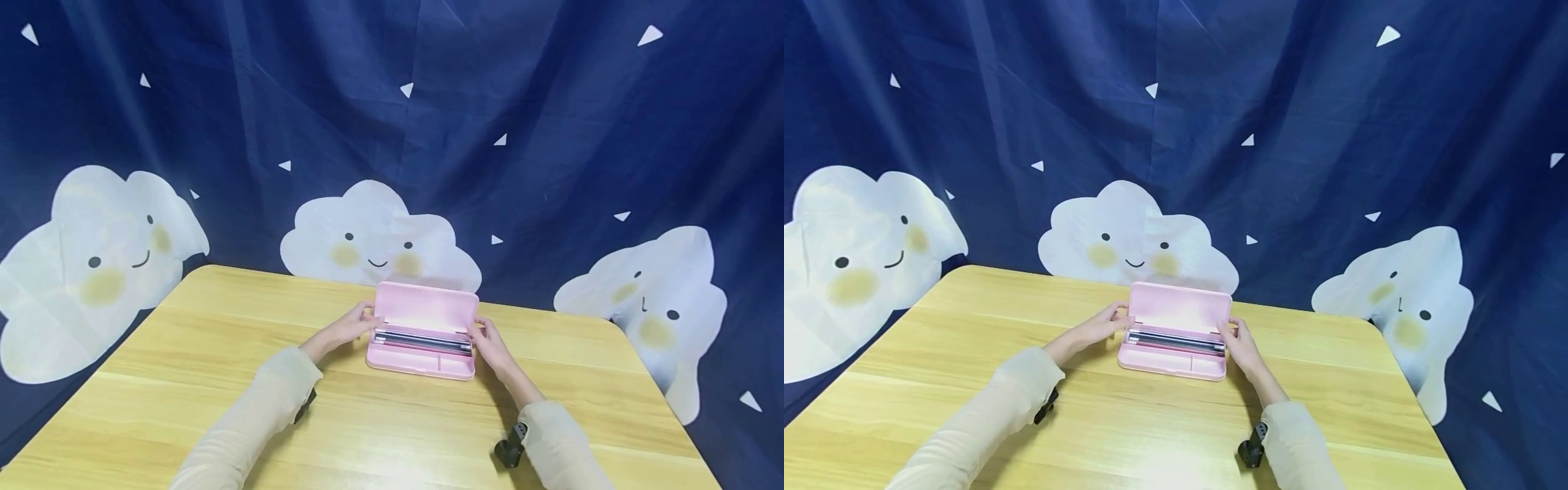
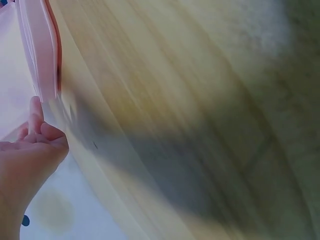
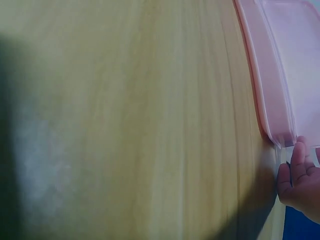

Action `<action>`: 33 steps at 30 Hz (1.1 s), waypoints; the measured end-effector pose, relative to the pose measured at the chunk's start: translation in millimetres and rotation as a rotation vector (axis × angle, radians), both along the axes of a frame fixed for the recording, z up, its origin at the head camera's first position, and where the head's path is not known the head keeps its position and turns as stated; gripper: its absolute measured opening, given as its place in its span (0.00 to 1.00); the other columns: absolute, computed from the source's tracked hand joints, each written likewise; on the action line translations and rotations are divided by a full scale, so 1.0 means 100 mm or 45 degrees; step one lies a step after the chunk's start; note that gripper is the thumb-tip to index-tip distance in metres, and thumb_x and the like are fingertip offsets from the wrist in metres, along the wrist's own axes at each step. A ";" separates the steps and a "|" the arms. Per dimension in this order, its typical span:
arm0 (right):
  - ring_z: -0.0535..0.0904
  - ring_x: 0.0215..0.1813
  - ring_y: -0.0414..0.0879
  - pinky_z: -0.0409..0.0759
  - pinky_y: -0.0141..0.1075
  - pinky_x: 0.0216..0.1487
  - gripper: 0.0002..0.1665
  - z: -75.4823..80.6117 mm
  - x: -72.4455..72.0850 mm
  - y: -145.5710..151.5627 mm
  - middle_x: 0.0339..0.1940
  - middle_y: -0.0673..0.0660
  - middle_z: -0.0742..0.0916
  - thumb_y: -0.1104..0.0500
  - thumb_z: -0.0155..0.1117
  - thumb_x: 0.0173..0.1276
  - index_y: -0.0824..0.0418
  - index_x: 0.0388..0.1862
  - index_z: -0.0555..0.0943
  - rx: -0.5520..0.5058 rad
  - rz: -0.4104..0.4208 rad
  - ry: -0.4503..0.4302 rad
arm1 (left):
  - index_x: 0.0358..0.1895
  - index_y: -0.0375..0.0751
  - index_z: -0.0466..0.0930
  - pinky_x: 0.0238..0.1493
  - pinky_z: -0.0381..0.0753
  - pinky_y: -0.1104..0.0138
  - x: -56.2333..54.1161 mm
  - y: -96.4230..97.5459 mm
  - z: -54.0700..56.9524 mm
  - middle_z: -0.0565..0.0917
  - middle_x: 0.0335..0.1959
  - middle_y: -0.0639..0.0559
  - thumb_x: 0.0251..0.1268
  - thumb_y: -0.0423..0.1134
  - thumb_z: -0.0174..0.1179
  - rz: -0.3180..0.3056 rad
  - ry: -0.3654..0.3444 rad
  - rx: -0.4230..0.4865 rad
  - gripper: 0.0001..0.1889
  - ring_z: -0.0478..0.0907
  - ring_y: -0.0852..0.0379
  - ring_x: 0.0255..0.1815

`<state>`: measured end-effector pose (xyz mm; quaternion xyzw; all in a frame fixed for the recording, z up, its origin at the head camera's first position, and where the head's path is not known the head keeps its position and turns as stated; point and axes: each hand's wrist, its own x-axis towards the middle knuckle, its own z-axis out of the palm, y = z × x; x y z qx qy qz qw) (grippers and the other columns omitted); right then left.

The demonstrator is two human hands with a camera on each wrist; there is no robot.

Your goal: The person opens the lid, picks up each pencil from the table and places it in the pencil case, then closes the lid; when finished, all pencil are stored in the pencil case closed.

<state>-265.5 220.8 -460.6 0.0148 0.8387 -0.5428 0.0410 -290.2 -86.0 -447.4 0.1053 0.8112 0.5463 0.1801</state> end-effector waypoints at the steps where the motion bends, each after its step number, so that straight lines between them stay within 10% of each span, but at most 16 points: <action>1: 0.74 0.46 0.54 0.67 0.41 0.53 0.34 0.00 0.01 0.00 0.48 0.69 0.77 0.45 0.42 0.72 0.72 0.62 0.58 -0.015 -0.001 0.000 | 0.63 0.36 0.57 0.49 0.71 0.54 0.00 -0.01 0.00 0.75 0.53 0.38 0.67 0.50 0.49 0.005 0.000 -0.007 0.28 0.71 0.45 0.53; 12: 0.71 0.32 0.43 0.67 0.33 0.41 0.37 0.08 0.02 -0.01 0.33 0.57 0.75 0.38 0.23 0.72 0.70 0.54 0.63 -0.078 -0.054 -0.057 | 0.59 0.37 0.64 0.56 0.66 0.50 0.02 0.02 0.05 0.76 0.51 0.39 0.71 0.58 0.22 0.100 0.030 0.024 0.32 0.71 0.44 0.54; 20: 0.70 0.33 0.43 0.70 0.35 0.44 0.32 0.12 0.05 0.06 0.35 0.56 0.76 0.40 0.33 0.72 0.69 0.48 0.65 -0.083 -0.009 -0.089 | 0.45 0.38 0.66 0.23 0.68 0.68 0.04 0.04 0.01 0.76 0.43 0.41 0.66 0.62 0.39 0.159 0.019 -0.081 0.27 0.69 0.52 0.29; 33: 0.69 0.40 0.46 0.68 0.35 0.45 0.29 0.12 0.17 0.31 0.40 0.60 0.75 0.51 0.46 0.70 0.70 0.62 0.63 -0.001 0.275 -0.079 | 0.54 0.37 0.68 0.33 0.69 0.67 0.02 -0.15 -0.06 0.74 0.38 0.44 0.60 0.52 0.55 -0.026 0.016 -0.105 0.26 0.70 0.52 0.37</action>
